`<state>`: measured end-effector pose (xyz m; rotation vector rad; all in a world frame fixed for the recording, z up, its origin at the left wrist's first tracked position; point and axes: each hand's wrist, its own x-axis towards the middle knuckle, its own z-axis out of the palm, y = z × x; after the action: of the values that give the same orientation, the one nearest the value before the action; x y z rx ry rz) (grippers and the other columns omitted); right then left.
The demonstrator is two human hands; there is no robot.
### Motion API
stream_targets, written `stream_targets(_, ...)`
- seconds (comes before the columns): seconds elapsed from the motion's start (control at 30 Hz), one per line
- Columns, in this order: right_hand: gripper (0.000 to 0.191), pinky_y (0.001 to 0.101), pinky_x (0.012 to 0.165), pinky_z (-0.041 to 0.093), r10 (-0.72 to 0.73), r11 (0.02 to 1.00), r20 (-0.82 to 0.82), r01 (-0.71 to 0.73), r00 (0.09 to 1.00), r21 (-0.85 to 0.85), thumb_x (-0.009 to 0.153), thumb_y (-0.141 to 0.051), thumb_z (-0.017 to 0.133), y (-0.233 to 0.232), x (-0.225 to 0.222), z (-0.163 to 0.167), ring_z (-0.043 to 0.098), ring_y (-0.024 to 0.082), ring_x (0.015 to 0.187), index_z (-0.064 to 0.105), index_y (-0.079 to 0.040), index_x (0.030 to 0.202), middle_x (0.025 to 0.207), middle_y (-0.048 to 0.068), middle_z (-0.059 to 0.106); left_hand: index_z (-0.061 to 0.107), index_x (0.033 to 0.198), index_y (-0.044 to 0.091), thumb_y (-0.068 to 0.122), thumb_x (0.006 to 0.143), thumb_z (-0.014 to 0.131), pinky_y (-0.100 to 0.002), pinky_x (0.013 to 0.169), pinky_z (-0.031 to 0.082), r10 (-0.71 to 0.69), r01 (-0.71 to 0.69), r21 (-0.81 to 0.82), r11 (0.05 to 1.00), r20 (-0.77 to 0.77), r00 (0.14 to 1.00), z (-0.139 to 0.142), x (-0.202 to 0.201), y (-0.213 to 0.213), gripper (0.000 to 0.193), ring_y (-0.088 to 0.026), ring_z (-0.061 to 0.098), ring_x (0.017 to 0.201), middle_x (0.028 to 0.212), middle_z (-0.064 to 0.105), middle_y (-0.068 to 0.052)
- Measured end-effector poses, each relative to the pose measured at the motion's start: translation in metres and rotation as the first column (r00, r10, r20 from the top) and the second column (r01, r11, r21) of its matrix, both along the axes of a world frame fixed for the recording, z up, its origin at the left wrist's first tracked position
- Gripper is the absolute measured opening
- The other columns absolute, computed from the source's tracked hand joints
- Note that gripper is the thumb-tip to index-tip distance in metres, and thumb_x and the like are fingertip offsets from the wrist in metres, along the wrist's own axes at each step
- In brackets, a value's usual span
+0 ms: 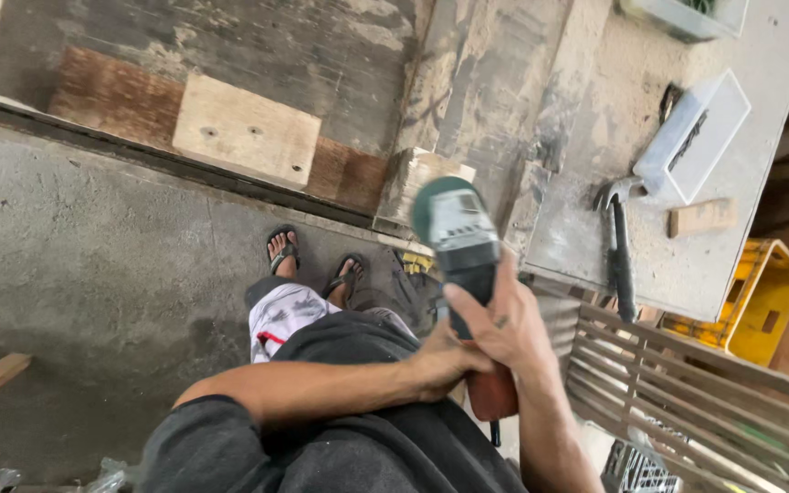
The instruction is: The person uses an angle grinder with a sanding disc to smooth the edges and surfaces of several wooden planks on a workbench. They reposition the planks multiple times to access different sides and continue sanding until the clip ends.
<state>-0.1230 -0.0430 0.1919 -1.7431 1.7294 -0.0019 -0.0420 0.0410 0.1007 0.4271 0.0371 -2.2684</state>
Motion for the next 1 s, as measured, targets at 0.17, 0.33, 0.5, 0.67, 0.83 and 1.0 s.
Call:
stream_targets(0.17, 0.084, 0.0440, 0.078, 0.064, -0.078, 0.994, -0.001, 0.078, 0.997, 0.071, 0.085, -0.050, 0.068, 0.003, -0.013, 0.004, 0.078, 0.035, 0.093, 0.035, 0.001, 0.143, 0.107, 0.027, 0.074, 0.049, 0.136, 0.003, -0.012, 0.073, 0.068, -0.043, 0.100, 0.057, -0.043, 0.044, -0.003, 0.999, 0.085, 0.995, -0.002, -0.022, 0.008, 0.067, -0.027, 0.067, 0.112, 0.114, 0.065, -0.008)
stream_targets(0.33, 0.083, 0.0485, 0.080, 0.062, -0.171, 0.985, -0.141, 0.175, 0.975, 0.014, 0.081, -0.049, 0.071, 0.001, -0.017, 0.011, 0.076, 0.038, 0.094, 0.041, -0.001, 0.142, 0.107, 0.028, 0.074, 0.055, 0.131, -0.002, -0.012, 0.079, 0.069, -0.041, 0.100, 0.056, -0.072, 0.074, -0.027, 0.997, 0.067, 0.995, -0.001, -0.033, 0.000, 0.055, -0.027, 0.066, 0.112, 0.117, 0.067, -0.010)
stream_targets(0.5, 0.088, 0.0474, 0.081, 0.060, 0.014, 0.999, 0.053, -0.015, 0.998, 0.028, 0.084, -0.049, 0.070, -0.010, 0.005, -0.004, 0.075, 0.038, 0.094, 0.034, 0.002, 0.146, 0.110, 0.027, 0.072, 0.056, 0.128, 0.005, -0.013, 0.072, 0.064, -0.039, 0.097, 0.057, 0.061, -0.065, 0.031, 0.997, 0.124, 0.990, -0.009, 0.001, -0.002, 0.060, -0.024, 0.069, 0.109, 0.112, 0.068, -0.008)
stream_targets(0.67, 0.081, 0.0442, 0.079, 0.062, -0.139, 0.989, -0.052, 0.141, 0.989, 0.038, 0.084, -0.051, 0.070, -0.035, -0.004, 0.008, 0.077, 0.035, 0.092, 0.041, 0.000, 0.141, 0.108, 0.026, 0.073, 0.054, 0.128, -0.001, -0.011, 0.080, 0.066, -0.042, 0.096, 0.057, -0.036, 0.037, -0.011, 0.999, 0.066, 0.997, -0.002, -0.016, -0.037, 0.050, -0.024, 0.067, 0.106, 0.113, 0.066, -0.010)
stream_targets(0.83, 0.086, 0.0425, 0.077, 0.063, -0.044, 0.999, 0.046, 0.042, 0.998, 0.029, 0.079, -0.052, 0.070, -0.046, 0.016, -0.004, 0.078, 0.035, 0.089, 0.039, -0.002, 0.142, 0.107, 0.024, 0.073, 0.056, 0.127, 0.000, -0.011, 0.077, 0.066, -0.041, 0.097, 0.058, 0.073, -0.072, -0.023, 0.997, 0.045, 0.996, -0.007, 0.010, -0.044, 0.051, -0.025, 0.069, 0.105, 0.113, 0.068, -0.011)
stream_targets(1.0, 0.090, 0.0458, 0.081, 0.059, -0.096, 0.994, -0.033, 0.098, 0.995, 0.043, 0.083, -0.053, 0.070, -0.051, 0.013, 0.001, 0.075, 0.035, 0.097, 0.034, -0.003, 0.148, 0.115, 0.024, 0.069, 0.055, 0.123, 0.004, -0.012, 0.075, 0.068, -0.043, 0.097, 0.060, 0.058, -0.055, -0.048, 0.997, 0.061, 0.996, 0.004, 0.010, -0.051, 0.052, -0.026, 0.069, 0.104, 0.111, 0.067, -0.010)
